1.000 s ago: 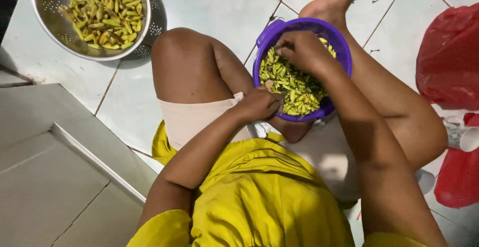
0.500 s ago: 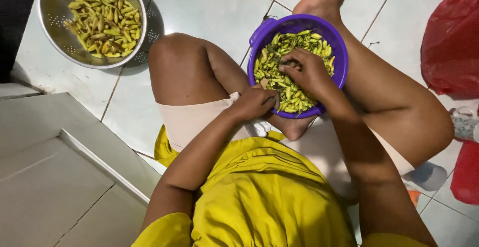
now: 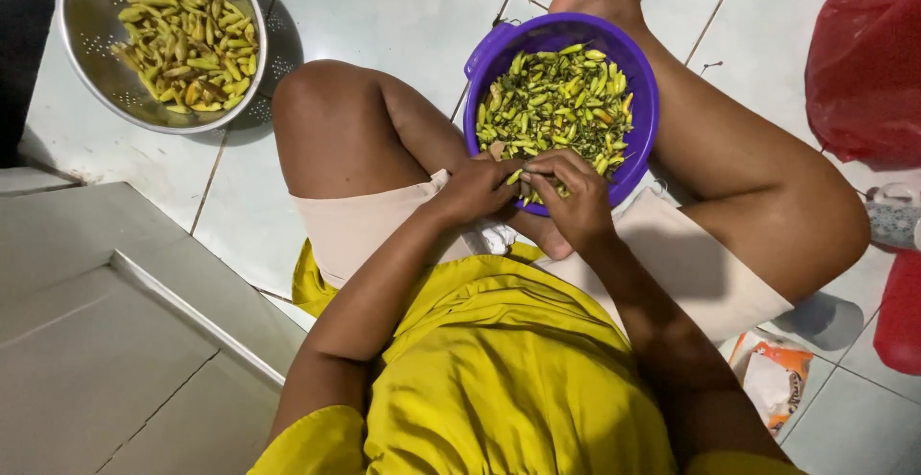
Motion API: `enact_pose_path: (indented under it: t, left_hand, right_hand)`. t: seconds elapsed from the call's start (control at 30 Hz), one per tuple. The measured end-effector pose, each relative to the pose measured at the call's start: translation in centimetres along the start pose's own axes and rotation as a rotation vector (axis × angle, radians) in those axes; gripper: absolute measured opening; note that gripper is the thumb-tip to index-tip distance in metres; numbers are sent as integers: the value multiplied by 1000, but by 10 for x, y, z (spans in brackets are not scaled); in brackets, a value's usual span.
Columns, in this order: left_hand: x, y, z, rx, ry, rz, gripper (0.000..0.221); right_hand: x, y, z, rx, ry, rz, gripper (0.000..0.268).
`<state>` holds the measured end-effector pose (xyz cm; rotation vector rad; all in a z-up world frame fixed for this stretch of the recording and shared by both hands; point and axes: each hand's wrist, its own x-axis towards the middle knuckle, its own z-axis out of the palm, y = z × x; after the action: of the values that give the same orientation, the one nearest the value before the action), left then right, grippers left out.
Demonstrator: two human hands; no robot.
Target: Removing stems from green chilies by hand while sitting on the floor.
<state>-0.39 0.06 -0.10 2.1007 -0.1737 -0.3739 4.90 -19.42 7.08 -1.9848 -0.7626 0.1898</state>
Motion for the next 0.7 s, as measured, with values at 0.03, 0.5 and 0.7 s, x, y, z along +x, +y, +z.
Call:
enact_pose_path:
  t: [0.03, 0.5, 0.7]
  left_hand:
    - [0, 0, -1, 1, -2, 1, 39]
    - [1, 0, -2, -3, 1, 73, 24]
    - [1, -1, 0, 10, -5, 58, 28]
  right_hand:
    - [1, -5, 1, 0, 2, 1, 15]
    - [34, -29, -21, 74, -109, 338, 23]
    - [93, 31, 0, -338, -247, 28, 21]
